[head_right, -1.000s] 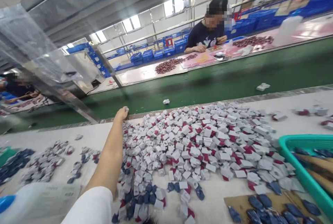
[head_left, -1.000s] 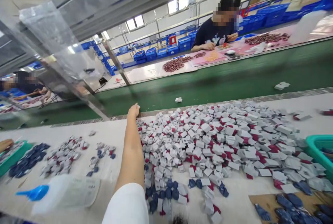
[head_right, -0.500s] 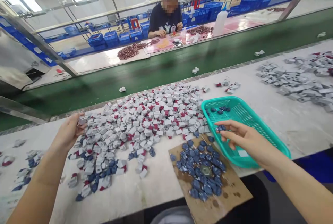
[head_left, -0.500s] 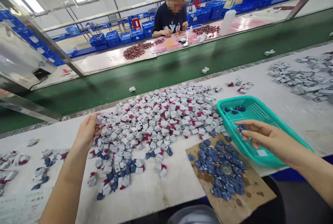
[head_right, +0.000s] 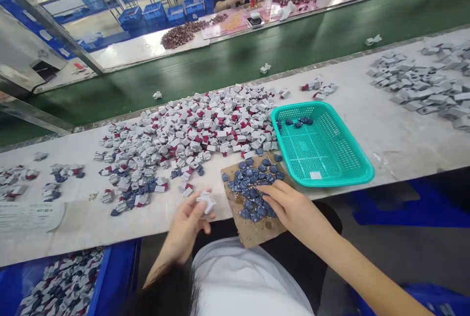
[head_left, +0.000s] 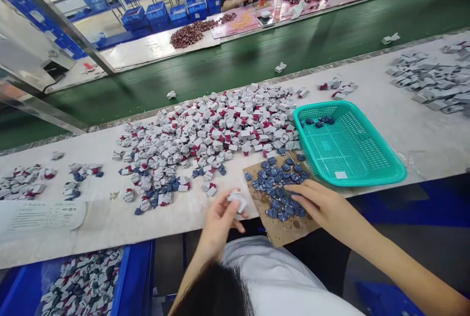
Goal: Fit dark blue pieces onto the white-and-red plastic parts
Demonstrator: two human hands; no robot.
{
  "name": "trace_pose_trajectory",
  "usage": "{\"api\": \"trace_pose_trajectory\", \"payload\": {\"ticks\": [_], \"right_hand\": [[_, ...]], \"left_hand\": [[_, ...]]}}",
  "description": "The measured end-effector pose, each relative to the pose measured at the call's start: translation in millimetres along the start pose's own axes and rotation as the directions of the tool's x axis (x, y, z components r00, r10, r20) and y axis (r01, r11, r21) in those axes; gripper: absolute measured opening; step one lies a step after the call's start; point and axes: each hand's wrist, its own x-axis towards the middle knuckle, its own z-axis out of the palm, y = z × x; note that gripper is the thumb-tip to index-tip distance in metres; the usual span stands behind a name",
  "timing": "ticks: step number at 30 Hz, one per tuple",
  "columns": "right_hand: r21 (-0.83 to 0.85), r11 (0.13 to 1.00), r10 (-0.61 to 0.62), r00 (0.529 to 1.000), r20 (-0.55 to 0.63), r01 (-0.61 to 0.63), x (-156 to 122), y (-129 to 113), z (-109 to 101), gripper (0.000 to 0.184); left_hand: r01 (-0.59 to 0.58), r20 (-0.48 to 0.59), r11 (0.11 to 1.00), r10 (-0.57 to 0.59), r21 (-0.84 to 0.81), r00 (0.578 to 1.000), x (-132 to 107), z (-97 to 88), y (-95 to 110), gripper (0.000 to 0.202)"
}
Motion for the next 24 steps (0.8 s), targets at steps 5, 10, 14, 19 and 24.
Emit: {"api": "trace_pose_trajectory", "payload": {"ticks": [5,10,14,19,24], "right_hand": [[-0.213,0.973,-0.070,0.992,0.101,0.090,0,11,-3,0.039],[-0.385,0.899,-0.135,0.967,0.214,0.211,7,17,3,0.038],[-0.422,0.869,-0.145,0.949,0.281,0.258,12,17,7,0.047],[-0.457,0.837,-0.173,0.938,0.299,0.300,14,18,4,0.053],[-0.465,0.834,-0.182,0.944,0.275,0.296,12,19,4,0.054]], "left_hand": [[0.053,0.206,0.998,-0.058,0.033,0.977,4,8.8,-6,0.031],[0.028,0.183,0.999,-0.031,0.016,0.983,11,-0.5,-7,0.044],[0.003,0.145,1.000,-0.005,0.014,0.989,13,-0.8,-13,0.051],[-0.027,0.147,0.999,0.030,-0.018,0.989,16,-0.7,-16,0.052],[-0.035,0.145,0.999,0.039,-0.031,0.989,18,-0.1,-12,0.051]]}}
